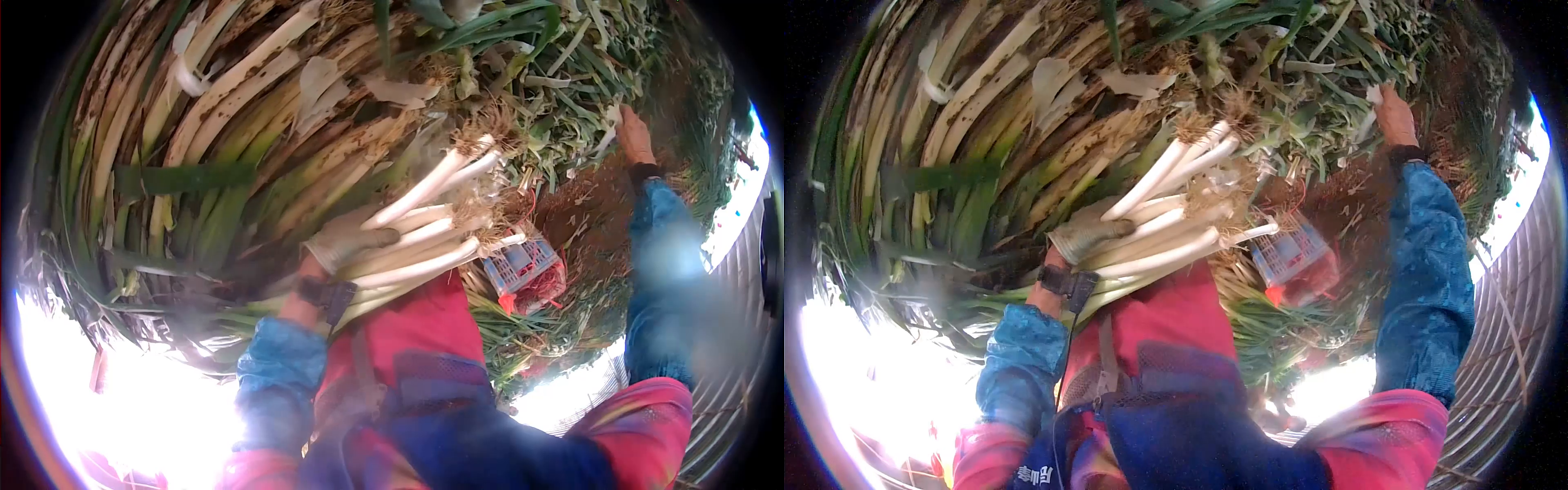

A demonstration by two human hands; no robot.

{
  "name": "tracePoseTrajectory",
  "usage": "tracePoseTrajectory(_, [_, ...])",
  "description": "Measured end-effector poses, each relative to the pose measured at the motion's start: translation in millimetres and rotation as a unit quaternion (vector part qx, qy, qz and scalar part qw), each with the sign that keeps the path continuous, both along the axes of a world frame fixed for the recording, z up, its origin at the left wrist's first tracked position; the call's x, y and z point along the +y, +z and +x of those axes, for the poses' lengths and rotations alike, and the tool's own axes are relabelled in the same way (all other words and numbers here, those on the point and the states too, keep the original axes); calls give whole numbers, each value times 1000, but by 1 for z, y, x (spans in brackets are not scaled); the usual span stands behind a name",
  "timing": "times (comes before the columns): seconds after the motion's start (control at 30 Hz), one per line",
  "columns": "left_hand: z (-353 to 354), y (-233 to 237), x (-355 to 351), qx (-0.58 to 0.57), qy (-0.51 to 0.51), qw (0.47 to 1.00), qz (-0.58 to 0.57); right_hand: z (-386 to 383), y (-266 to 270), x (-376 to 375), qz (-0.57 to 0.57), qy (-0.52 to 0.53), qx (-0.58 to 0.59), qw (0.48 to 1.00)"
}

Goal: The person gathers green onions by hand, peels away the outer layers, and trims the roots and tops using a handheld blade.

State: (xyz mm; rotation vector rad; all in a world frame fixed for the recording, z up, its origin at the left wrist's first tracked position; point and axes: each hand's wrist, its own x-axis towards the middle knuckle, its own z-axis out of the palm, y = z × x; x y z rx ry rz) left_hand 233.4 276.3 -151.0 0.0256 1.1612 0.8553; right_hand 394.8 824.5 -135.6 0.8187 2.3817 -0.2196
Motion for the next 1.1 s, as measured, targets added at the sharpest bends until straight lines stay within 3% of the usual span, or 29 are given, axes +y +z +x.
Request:
tracePoseTrajectory(0.03, [3, -1, -4, 21, -15, 1000, -3, 1, 1, -1, 7, 58, -48, 997])
tracePoseTrajectory(0.1, [10, -7, -7, 60, -46, 997, -3, -14, -18, -71, -166, -49, -22, 985])
tracePoseTrajectory(0.17, [6, -1, -5, 64, -52, 997, -2, -40, -34, -159, -322, -143, -36, 935])
tracePoseTrajectory(0.2, [5, 3, -7, 66, -58, 996, -7, -43, -52, -194, -397, -107, -25, 911])
tracePoseTrajectory(0.27, [10, 7, -12, 81, -28, 996, 18, -46, -98, -241, -461, 73, 50, 883])
tracePoseTrajectory(0.3, [14, 6, -15, 87, -11, 996, 29, -89, -70, -294, -319, 301, -28, 898])
tracePoseTrajectory(0.33, [13, 8, -14, 90, -38, 995, 32, -86, -82, -306, -278, 422, 93, 858])
tracePoseTrajectory(0.4, [6, 13, -11, 93, -90, 991, 37, -90, -88, -317, -290, 484, 161, 809])
tracePoseTrajectory(0.5, [12, 14, -17, 56, -13, 997, 51, -86, -90, -328, -390, 378, 26, 839])
tracePoseTrajectory(0.6, [12, 13, -16, 108, -77, 989, 57, -77, -105, -337, -333, 422, 131, 833])
tracePoseTrajectory(0.7, [12, 18, -15, 116, -7, 991, 73, -73, -112, -348, -407, 380, 137, 820])
tracePoseTrajectory(0.8, [19, 10, -20, 192, -66, 977, 69, -98, -93, -376, -371, 389, -96, 838])
tracePoseTrajectory(0.83, [18, 13, -18, 174, -68, 980, 65, -98, -94, -385, -357, 400, -114, 836])
tracePoseTrajectory(1.1, [12, 22, -15, 136, -60, 987, 57, -83, -111, -409, -332, 426, -70, 839])
